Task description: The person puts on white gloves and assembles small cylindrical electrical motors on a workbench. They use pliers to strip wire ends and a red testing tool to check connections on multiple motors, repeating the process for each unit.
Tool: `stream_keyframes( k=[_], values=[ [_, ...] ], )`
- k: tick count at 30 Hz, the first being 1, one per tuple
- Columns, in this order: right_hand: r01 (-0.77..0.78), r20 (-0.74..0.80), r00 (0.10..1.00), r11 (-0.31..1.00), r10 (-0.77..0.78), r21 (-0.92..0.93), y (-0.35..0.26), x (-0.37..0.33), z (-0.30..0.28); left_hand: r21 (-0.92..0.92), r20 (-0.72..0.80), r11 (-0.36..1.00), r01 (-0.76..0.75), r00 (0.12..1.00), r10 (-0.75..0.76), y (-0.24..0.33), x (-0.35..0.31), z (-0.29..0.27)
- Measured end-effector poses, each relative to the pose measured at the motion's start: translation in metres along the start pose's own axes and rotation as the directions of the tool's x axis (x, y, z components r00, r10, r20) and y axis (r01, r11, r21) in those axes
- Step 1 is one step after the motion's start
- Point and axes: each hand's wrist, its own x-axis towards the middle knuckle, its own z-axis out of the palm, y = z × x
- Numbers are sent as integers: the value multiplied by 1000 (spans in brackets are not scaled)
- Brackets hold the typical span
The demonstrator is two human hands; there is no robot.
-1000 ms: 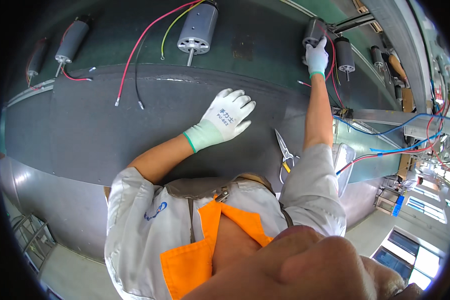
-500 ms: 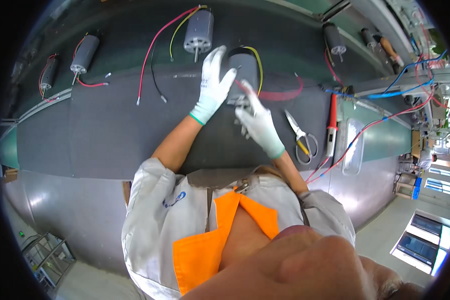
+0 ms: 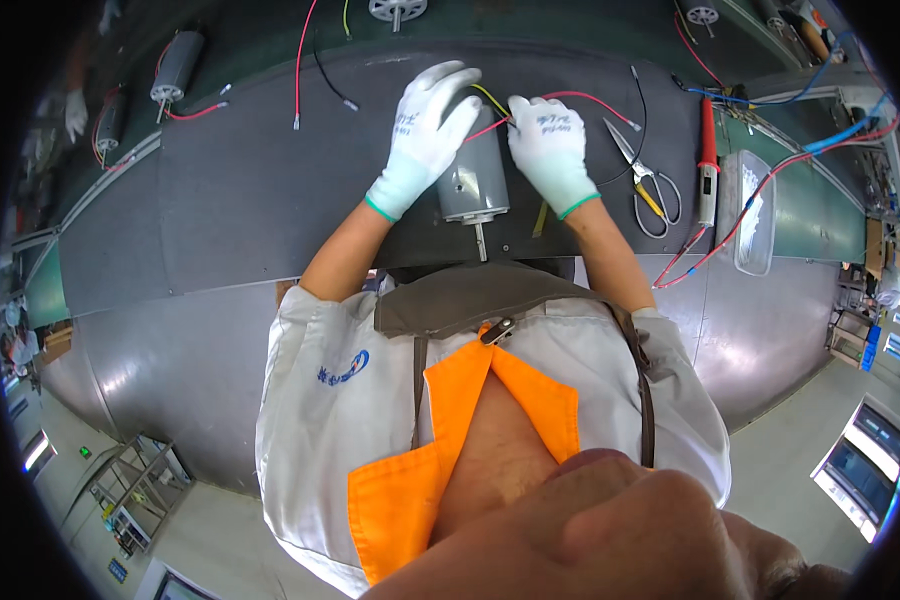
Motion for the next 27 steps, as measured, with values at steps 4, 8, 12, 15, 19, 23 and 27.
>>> stream_keyframes(
  k=[4,8,12,15,19,23,27],
  values=[
    [62,28,997,941,-76,334,23,-2,-76,-42,276,836,548,810,-517,-5,-3,-42],
    [16,228,810,410,-540,912,-50,-3,-127,-216,830,172,961,273,-487,-30,-4,-80],
    [381,194,704,594,-683,709,-181,-23,-36,135,899,216,967,-27,-438,22,58,-81],
    [571,6,458,299,-889,765,-184,-38,-32,348,666,424,836,98,-739,12,60,-73],
    [421,-165,791,328,-589,846,-41,-50,-91,223,570,672,706,465,-677,-20,29,-53],
    [6,-74,976,312,205,950,145,-115,-154,185,413,855,484,752,-515,-42,0,-43],
    [-540,-162,368,353,916,764,311,-179,-121,185,433,965,188,866,-252,-25,7,-19]
  ],
)
